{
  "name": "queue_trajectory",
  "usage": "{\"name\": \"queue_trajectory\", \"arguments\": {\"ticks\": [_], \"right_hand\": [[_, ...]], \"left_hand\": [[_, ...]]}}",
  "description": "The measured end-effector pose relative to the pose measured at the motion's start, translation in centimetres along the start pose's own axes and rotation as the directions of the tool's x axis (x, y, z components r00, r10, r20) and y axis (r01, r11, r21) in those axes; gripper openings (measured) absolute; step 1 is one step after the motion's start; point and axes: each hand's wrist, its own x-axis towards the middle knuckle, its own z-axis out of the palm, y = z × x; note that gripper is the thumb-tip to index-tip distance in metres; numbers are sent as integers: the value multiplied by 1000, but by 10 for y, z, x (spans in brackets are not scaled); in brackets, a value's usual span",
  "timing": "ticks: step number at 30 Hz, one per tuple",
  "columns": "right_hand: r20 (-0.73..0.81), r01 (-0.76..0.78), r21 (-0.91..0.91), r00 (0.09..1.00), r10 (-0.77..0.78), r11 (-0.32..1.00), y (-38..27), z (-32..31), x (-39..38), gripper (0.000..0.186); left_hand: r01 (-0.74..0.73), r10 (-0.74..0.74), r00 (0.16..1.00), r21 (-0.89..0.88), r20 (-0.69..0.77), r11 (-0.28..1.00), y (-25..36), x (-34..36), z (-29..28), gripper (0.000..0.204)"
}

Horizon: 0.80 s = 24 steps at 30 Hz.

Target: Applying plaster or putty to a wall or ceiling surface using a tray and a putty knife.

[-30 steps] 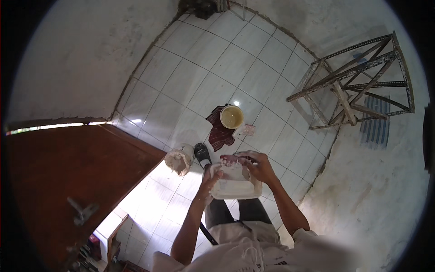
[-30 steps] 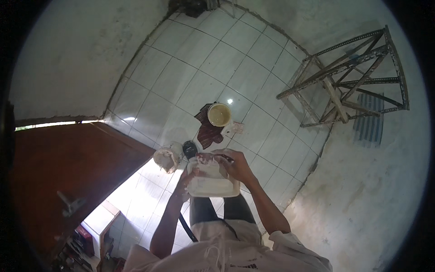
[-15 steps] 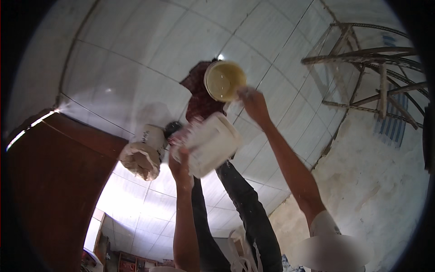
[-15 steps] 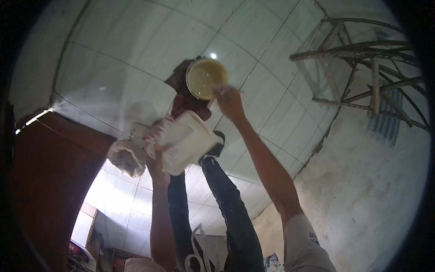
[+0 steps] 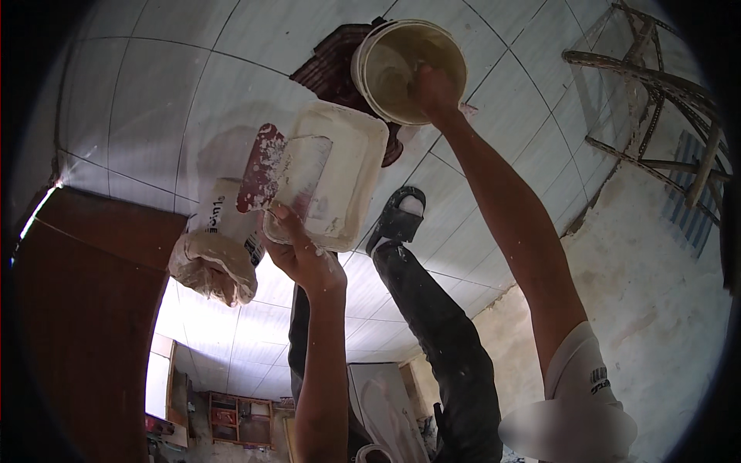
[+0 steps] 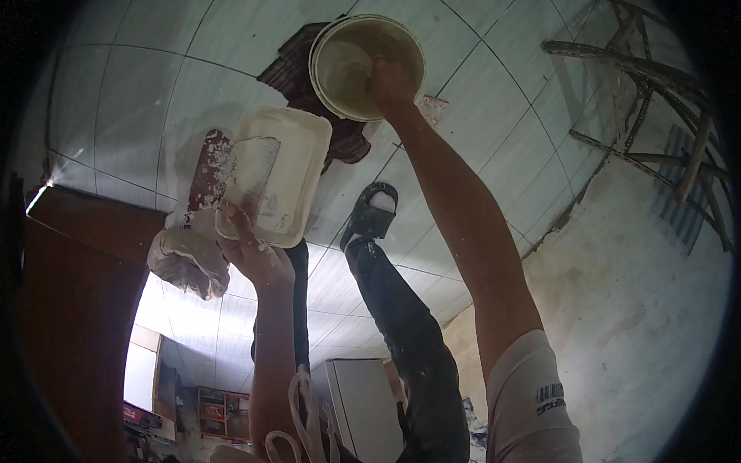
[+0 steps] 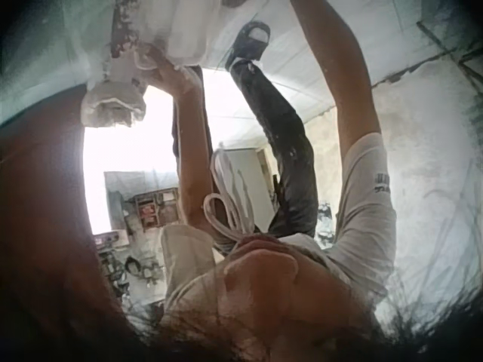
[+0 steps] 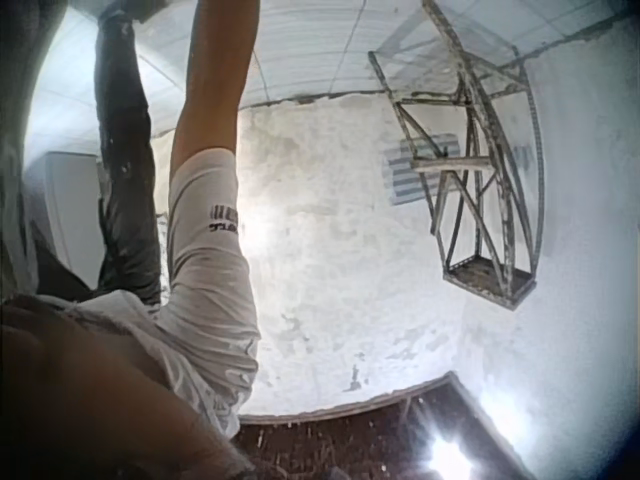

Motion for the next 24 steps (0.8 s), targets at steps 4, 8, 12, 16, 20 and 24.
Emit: {"name": "queue_trajectory", "arguments": {"ticks": [4, 8, 12, 16, 20, 24], "right_hand": [[-118, 10, 56, 993, -3, 998, -5, -6, -1, 38], [-316, 94, -62, 942, -109, 994, -8, -13, 10, 34], [-298, 170, -184, 929, -220, 968, -4, -3, 15, 30], [-153, 246, -223, 947, -283, 943, -8, 17, 22, 25], [-153, 285, -156, 939, -308, 946, -13, 34, 22, 21], [-202, 219, 163, 962, -185, 962, 0, 39, 28, 29]], "left_hand": [[-50, 49, 999, 40, 10, 998, 0, -4, 3, 44], [-54, 45, 997, 161, 56, 986, 9, 1, -3, 41], [-38, 40, 999, 127, -15, 991, 18, 4, 2, 40], [-81, 91, 995, 180, -51, 980, 19, 4, 5, 40], [-82, 89, 995, 146, -40, 986, 16, 3, 3, 41], [-68, 71, 997, 72, -42, 995, 2, -5, 6, 43]]}}
